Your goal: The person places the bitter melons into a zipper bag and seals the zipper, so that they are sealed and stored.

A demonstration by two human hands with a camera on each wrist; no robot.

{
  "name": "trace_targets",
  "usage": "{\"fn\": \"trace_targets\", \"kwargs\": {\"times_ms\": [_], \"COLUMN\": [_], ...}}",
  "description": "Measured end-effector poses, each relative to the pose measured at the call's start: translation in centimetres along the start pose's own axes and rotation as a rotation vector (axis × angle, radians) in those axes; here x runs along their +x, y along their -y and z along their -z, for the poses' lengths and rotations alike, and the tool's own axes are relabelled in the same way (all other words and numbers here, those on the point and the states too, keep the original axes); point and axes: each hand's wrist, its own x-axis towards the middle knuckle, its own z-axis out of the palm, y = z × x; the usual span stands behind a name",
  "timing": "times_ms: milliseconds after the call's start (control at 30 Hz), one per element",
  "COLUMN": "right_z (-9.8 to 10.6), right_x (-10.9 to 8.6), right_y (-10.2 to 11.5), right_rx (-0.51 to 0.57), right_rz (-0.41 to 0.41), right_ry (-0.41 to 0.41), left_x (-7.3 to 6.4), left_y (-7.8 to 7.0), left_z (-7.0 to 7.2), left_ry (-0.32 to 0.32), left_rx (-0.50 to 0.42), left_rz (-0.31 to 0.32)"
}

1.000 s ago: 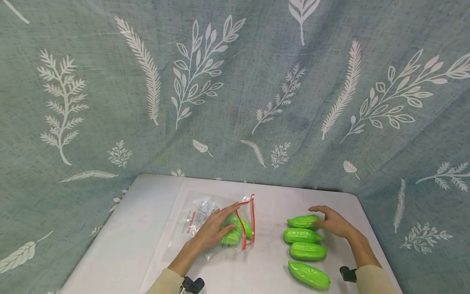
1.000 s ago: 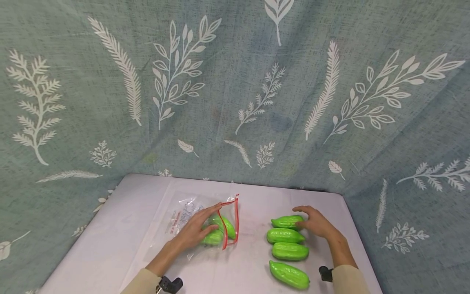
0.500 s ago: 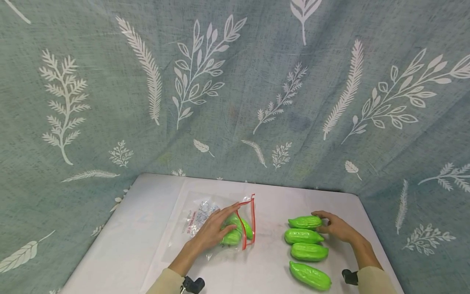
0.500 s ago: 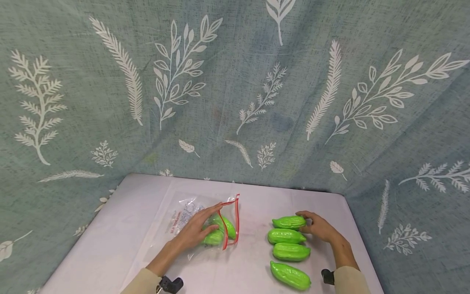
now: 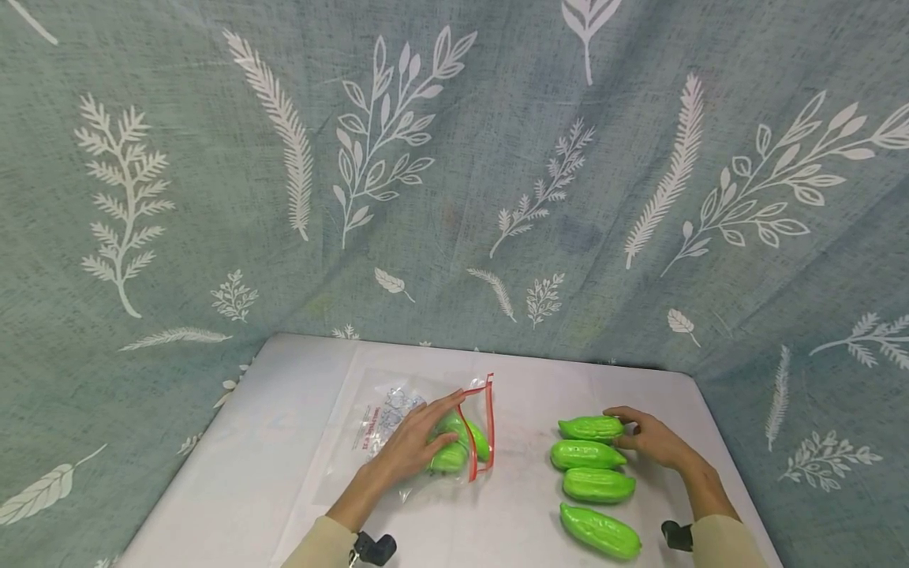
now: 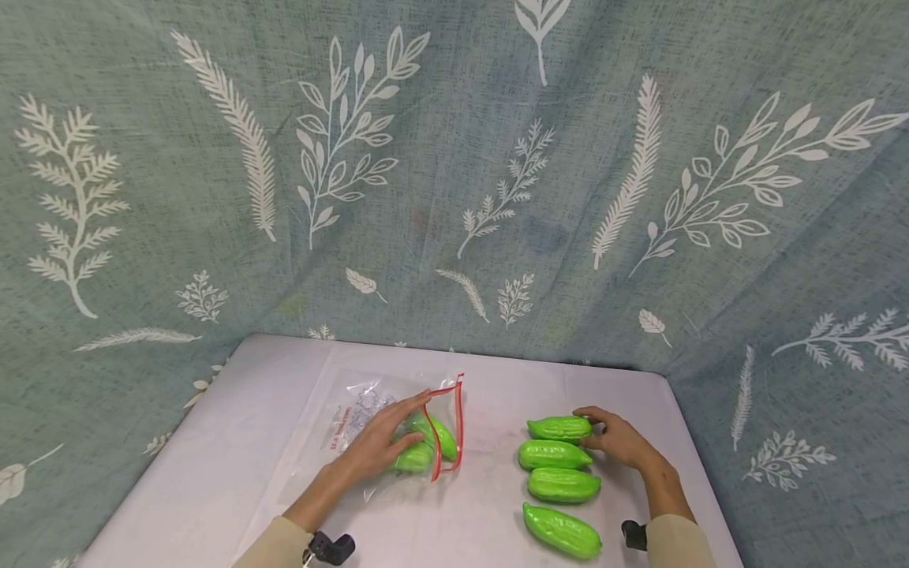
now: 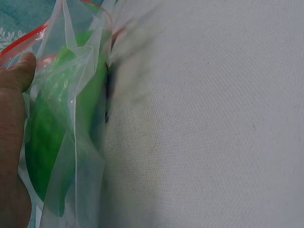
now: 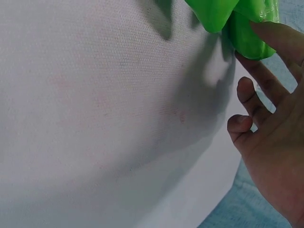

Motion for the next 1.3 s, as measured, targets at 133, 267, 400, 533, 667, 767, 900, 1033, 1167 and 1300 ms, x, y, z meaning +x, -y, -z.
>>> {"fn": "trace_targets", "kwargs": {"times_ms": [133,267,400,533,667,767,900,1033,1167,1300], "right_z": [0.12,0.24,0.25,0.29,0.32,0.27,0.18,0.11,0.07,0.07], "right_x": [-0.13,-0.26,-0.3,-0.29,-0.16,-0.09,-0.12,-0.13,-0.04,0.1], "right_y": [0.26,0.38,0.29,0.29,0.29,0.27,0.31,0.46,0.63,0.83], "right_rx": [-0.004,-0.008,-0.013,-0.024,-0.031,-0.027,-0.026,-0.034,-0.034,-0.033], "right_rz": [-0.006,-0.011,-0.01,-0.001,0.007,0.001,-0.004,-0.001,0.006,0.002], "right_ry": [0.0,-0.007,-0.01,-0.018,-0.03,-0.028,-0.026,-0.031,-0.038,-0.044], "left_x": [-0.01,-0.04,-0.05,0.01,0.07,0.05,0.03,0.06,0.11,0.16], "left_y": [-0.05,-0.06,-0.07,-0.21,-0.31,-0.29,-0.18,-0.11,-0.07,-0.01], "left_z": [0.02,0.02,0.05,0.09,0.1,0.07,0.01,-0.07,-0.1,-0.11], "left_ry": [0.011,0.031,0.033,0.029,0.024,0.023,0.026,0.024,0.024,0.022], "left_rx": [-0.013,-0.018,-0.016,-0.016,-0.019,-0.023,-0.022,-0.024,-0.019,-0.016], "left_rz": [0.016,0.039,0.043,0.041,0.042,0.043,0.038,0.03,0.027,0.025]}}
